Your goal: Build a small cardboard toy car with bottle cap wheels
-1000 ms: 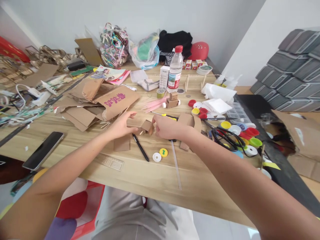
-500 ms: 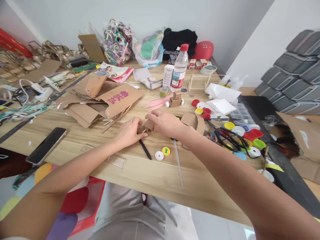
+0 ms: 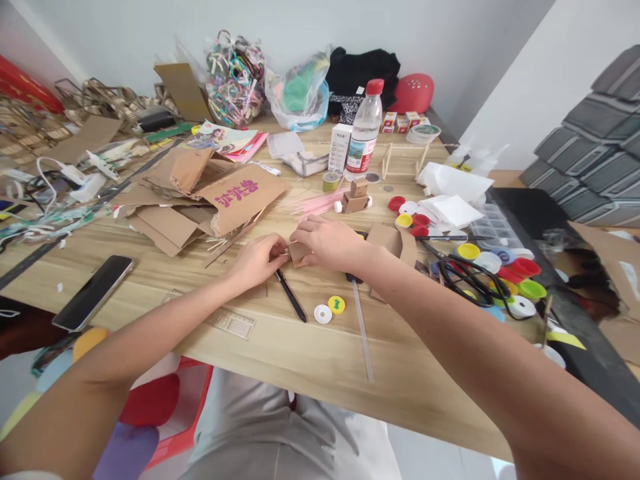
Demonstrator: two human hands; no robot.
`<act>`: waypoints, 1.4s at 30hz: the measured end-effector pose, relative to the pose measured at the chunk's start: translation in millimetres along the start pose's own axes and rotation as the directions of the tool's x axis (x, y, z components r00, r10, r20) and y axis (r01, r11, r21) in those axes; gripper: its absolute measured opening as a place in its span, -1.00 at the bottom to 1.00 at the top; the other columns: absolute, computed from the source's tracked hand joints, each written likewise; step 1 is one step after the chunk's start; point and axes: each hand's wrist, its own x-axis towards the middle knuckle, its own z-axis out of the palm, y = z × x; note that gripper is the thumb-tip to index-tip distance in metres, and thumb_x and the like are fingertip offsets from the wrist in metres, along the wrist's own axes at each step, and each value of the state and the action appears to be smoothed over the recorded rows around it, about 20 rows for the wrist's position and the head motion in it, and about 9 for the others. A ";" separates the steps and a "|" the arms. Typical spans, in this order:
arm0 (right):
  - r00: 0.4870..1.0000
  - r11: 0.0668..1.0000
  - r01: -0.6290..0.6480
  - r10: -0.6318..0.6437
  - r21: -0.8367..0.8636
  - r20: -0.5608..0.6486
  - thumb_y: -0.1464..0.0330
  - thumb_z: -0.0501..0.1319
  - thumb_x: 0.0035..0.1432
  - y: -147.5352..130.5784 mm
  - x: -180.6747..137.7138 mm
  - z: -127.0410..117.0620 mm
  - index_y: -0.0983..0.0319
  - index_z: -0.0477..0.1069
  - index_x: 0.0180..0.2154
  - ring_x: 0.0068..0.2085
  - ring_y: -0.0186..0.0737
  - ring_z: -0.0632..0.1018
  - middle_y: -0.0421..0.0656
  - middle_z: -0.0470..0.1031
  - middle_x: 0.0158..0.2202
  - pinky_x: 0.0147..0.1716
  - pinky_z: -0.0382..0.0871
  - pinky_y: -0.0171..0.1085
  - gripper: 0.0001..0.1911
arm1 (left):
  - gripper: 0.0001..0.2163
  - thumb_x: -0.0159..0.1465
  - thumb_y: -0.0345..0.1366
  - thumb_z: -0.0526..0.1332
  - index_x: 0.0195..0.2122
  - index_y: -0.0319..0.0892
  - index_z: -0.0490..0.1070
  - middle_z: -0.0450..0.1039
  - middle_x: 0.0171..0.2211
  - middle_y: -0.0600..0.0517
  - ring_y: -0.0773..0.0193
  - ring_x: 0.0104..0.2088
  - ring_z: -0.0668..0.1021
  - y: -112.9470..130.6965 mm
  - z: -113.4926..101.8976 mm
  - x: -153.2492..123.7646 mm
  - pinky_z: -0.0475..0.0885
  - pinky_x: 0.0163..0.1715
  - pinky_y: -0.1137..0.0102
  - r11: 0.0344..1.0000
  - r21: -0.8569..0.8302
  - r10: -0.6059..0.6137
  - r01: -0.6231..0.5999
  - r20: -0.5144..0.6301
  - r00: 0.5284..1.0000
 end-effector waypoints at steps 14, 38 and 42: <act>0.996 0.998 0.062 -0.063 -0.014 -0.061 0.26 0.20 0.36 6.7 2.2 10.5 0.27 0.58 -0.02 -0.05 0.09 0.60 0.10 0.66 -0.11 -0.07 0.42 -0.05 -0.70 | -0.76 0.16 -0.47 0.36 -0.15 -0.12 0.50 0.65 -0.20 -0.01 0.07 -0.13 0.68 5.1 -6.3 -2.9 0.55 -0.01 0.18 0.995 0.093 0.022 -0.026 0.041 0.999; 0.982 0.976 -0.002 0.042 0.216 -0.182 0.38 0.22 0.26 1.6 -5.0 22.0 0.19 0.41 -0.19 -0.16 0.03 0.55 0.03 0.58 -0.17 -0.22 0.35 -0.15 -0.93 | -0.81 0.22 -0.38 0.42 -0.17 -0.12 0.49 0.64 -0.17 0.01 0.13 -0.11 0.67 -13.1 11.2 -2.8 0.59 -0.04 0.20 0.966 -0.077 0.235 -0.247 -0.139 0.962; 0.981 0.965 -0.012 0.061 0.260 -0.183 0.38 0.22 0.26 1.7 -5.3 21.3 0.18 0.41 -0.21 -0.15 0.02 0.56 0.02 0.59 -0.16 -0.20 0.36 -0.15 -0.95 | -0.81 0.21 -0.39 0.42 -0.18 -0.12 0.50 0.64 -0.18 0.01 0.14 -0.12 0.67 -16.8 12.9 -1.7 0.60 -0.05 0.21 0.962 -0.088 0.244 -0.260 -0.160 0.957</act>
